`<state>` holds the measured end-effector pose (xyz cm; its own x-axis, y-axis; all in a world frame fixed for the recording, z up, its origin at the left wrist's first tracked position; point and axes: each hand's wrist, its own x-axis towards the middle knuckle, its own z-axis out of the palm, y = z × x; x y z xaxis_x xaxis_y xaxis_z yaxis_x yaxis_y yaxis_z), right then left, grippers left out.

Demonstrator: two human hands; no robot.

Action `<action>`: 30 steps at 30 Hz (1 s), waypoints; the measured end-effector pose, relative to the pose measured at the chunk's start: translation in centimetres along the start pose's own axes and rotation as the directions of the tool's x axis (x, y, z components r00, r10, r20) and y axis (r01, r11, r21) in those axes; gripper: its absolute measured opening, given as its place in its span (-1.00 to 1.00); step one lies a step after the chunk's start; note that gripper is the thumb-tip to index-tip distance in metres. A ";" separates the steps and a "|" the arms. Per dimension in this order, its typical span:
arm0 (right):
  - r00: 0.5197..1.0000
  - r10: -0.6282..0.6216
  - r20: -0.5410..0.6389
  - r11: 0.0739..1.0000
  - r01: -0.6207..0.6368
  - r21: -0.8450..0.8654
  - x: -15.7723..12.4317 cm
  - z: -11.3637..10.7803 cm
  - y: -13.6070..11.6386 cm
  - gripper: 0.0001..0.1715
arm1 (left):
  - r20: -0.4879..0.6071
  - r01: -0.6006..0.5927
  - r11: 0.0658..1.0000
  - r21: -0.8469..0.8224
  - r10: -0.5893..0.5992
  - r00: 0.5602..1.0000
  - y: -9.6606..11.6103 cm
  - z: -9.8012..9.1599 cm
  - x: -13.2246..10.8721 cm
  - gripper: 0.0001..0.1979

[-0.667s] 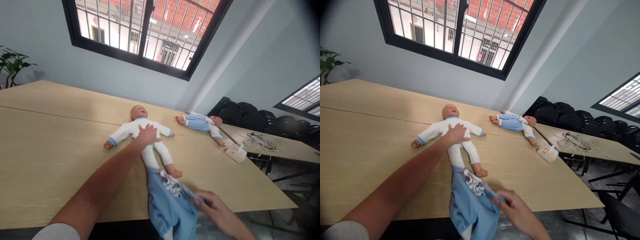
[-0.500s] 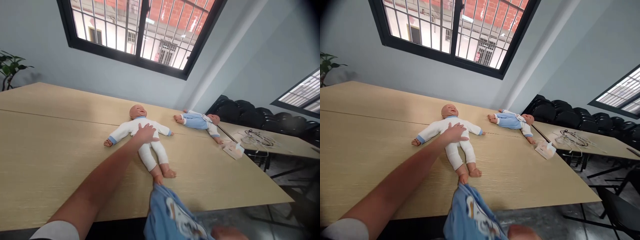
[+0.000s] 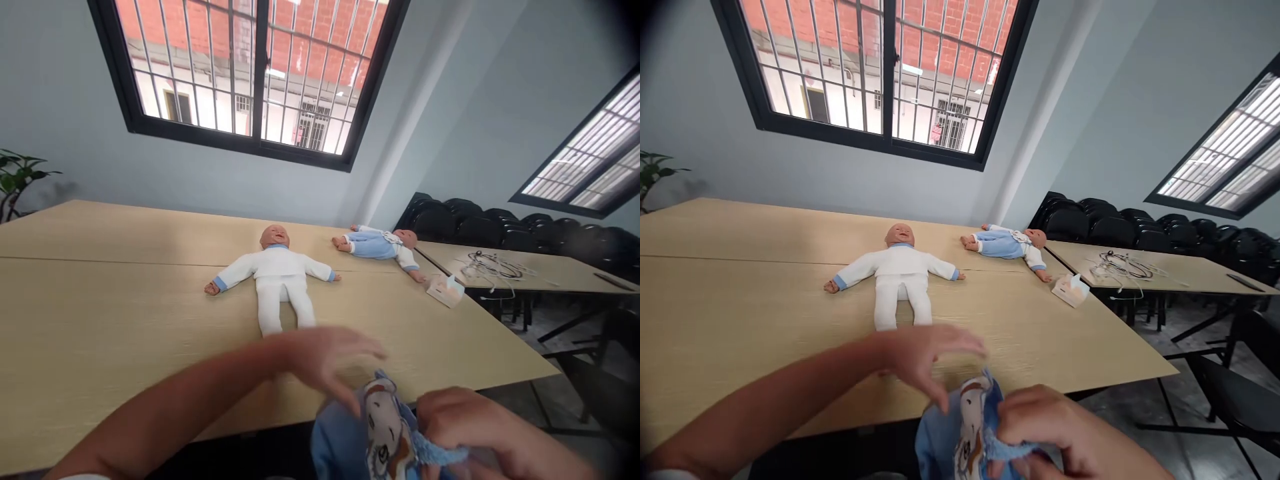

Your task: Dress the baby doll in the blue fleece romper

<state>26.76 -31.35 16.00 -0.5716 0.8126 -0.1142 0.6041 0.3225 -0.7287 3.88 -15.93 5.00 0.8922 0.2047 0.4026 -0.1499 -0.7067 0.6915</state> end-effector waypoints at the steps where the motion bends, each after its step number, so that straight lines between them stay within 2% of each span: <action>1: 1.000 -0.005 0.007 1.000 0.005 -0.006 0.3 -0.5 -0.5 -0.59 | 0.044 -0.024 0.999 -0.029 0.025 0.999 1.0 1.3 -0.1 -0.24; 4: 0.999 -0.034 -0.024 0.999 0.034 -0.033 0.2 -1.7 -1.4 -0.66 | 0.156 -0.021 0.998 -0.055 0.029 0.987 2.7 3.3 -1.7 -0.55; 6: 0.997 -0.063 -0.040 0.995 0.060 -0.077 -0.5 -2.1 -1.5 -0.71 | 0.163 -0.011 0.996 -0.089 0.026 0.986 3.5 3.2 -3.7 -0.56; 9: 0.988 -0.117 -0.099 0.985 0.103 -0.139 -1.2 -2.6 -1.5 -0.77 | 0.127 0.040 0.970 -0.242 -0.009 0.992 5.5 1.9 -7.3 -0.61; 12: 0.976 -0.107 -0.189 0.993 0.094 -0.077 -0.2 -3.4 -1.1 -0.69 | 0.131 0.251 0.905 -0.344 -0.218 0.967 7.7 0.4 -10.3 -0.60; 13: 0.975 -0.089 -0.206 0.996 0.088 -0.014 0.7 -3.9 -0.7 -0.63 | 0.089 0.310 0.884 -0.350 -0.298 0.950 8.1 -0.1 -10.8 -0.57; 15: 0.978 -0.052 -0.203 0.987 0.081 0.138 3.4 -5.0 0.7 -0.55 | -0.077 0.359 0.871 -0.336 -0.405 0.911 8.0 -1.0 -11.2 -0.54; 18: 0.983 0.028 -0.179 0.970 0.017 0.242 9.1 -6.4 3.5 -0.62 | -0.333 0.419 0.883 -0.211 -0.468 0.819 5.5 -2.3 -10.4 -0.63; 20: 0.986 0.023 -0.164 0.965 0.021 0.260 13.1 -6.2 4.9 -0.65 | -0.437 0.496 0.863 -0.096 -0.484 0.758 2.8 -3.0 -9.6 -0.71; 21: 0.988 -0.024 -0.150 0.960 0.065 0.272 15.0 -5.7 5.4 -0.61 | -0.468 0.512 0.858 -0.052 -0.474 0.746 1.4 -3.3 -9.4 -0.75; 24: 0.978 -0.202 -0.055 0.926 0.209 0.316 19.4 -2.9 5.9 -0.48 | -0.498 0.491 0.870 0.034 -0.411 0.763 -2.2 -3.7 -9.3 -0.79; 26: 0.972 -0.236 0.020 0.930 0.220 0.293 21.3 -0.6 6.1 -0.40 | -0.532 0.486 0.873 0.047 -0.390 0.751 -4.0 -3.7 -9.7 -0.78; 28: 0.978 -0.202 0.052 0.956 0.186 0.227 22.5 1.4 6.6 -0.31 | -0.620 0.497 0.868 0.008 -0.386 0.684 -5.2 -3.6 -10.4 -0.77; 30: 0.985 -0.163 0.054 0.969 0.150 0.194 23.1 3.0 7.6 -0.30 | -0.706 0.493 0.867 -0.074 -0.395 0.588 -5.9 -3.6 -11.0 -0.75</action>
<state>16.48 -11.55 5.84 -0.6916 0.7216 -0.0298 0.3918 0.3402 -0.8548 -6.64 -11.59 -1.31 0.2835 0.8776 0.3867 0.2786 -0.4612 0.8424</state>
